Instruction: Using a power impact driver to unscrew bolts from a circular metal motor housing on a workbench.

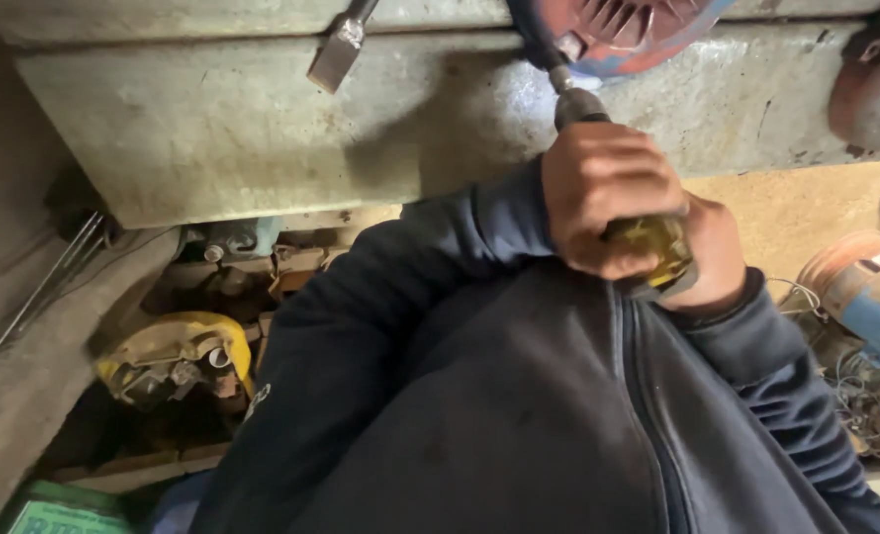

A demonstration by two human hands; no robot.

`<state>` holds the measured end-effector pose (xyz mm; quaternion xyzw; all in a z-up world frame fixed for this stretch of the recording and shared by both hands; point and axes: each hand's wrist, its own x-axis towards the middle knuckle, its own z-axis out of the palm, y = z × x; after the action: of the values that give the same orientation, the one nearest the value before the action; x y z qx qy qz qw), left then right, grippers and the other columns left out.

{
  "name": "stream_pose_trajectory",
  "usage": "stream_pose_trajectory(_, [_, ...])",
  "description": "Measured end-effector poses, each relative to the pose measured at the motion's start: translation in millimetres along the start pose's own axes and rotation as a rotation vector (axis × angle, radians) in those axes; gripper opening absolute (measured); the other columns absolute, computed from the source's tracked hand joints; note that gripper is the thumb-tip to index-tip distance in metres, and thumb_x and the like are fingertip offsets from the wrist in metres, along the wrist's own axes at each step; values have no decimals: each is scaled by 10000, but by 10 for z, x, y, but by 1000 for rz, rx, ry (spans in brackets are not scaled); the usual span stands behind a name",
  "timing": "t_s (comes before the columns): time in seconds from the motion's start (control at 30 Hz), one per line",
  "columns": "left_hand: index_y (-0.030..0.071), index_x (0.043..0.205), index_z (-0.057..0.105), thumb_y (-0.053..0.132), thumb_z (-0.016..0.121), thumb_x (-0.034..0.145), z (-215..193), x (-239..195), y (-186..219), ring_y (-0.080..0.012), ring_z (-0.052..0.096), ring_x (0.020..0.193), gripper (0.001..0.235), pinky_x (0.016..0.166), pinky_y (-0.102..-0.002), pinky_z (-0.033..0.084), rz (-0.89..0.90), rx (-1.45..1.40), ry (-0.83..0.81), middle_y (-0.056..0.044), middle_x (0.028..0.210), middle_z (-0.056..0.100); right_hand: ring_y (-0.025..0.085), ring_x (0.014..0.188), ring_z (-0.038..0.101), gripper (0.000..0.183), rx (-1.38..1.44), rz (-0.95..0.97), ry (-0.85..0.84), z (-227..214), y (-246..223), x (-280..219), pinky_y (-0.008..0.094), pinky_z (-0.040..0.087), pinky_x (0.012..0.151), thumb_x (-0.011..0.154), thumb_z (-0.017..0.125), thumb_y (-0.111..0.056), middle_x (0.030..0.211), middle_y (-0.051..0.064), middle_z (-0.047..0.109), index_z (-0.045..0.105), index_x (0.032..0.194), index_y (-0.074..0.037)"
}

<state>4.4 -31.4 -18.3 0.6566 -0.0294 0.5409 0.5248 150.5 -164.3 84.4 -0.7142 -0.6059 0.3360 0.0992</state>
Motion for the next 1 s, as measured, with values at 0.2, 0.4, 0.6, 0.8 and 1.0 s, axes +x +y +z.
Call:
stream_pose_trajectory(0.2, [68, 988, 686, 552, 570, 1057, -89, 209, -60, -305, 689, 763, 503, 687, -443, 559, -55, 44, -3, -99, 823, 674, 305, 711, 700, 200, -99, 107, -135, -289, 89, 96, 374, 527, 651, 906, 759, -277, 780, 122, 674, 704, 957, -92])
stream_pose_trajectory(0.4, [147, 970, 651, 520, 571, 1037, -146, 395, 54, -284, 694, 807, 388, 704, -425, 558, -97, 164, 164, -71, 852, 678, 233, 768, 712, 136, -292, -146, -245, -556, -131, 350, 317, 538, 679, 947, 740, -186, 865, 62, 710, 686, 1007, -77])
stream_pose_trajectory(0.6, [146, 957, 698, 572, 648, 980, 126, 261, 16, -194, 713, 707, 430, 598, -396, 564, -65, 76, 172, -31, 798, 706, 235, 803, 718, 147, -282, -218, -290, -1132, 1200, -10, 320, 544, 703, 939, 738, -189, 890, 68, 715, 689, 1021, -77])
stream_pose_trajectory(0.8, [144, 965, 689, 580, 648, 944, 304, 376, -95, -214, 704, 711, 439, 624, -412, 592, 40, 119, 222, -37, 842, 698, 239, 844, 725, 163, -258, -215, -284, -1553, 1905, -396, 324, 553, 732, 929, 735, -192, 919, 76, 720, 694, 1037, -77])
stream_pose_trajectory(1.0, [137, 989, 697, 598, 662, 938, 264, 219, 90, -275, 712, 761, 466, 673, -435, 585, -64, 121, 130, -57, 867, 711, 242, 885, 732, 182, -240, -167, -234, -1566, 2129, -794, 327, 561, 761, 919, 732, -195, 948, 84, 726, 699, 1053, -78])
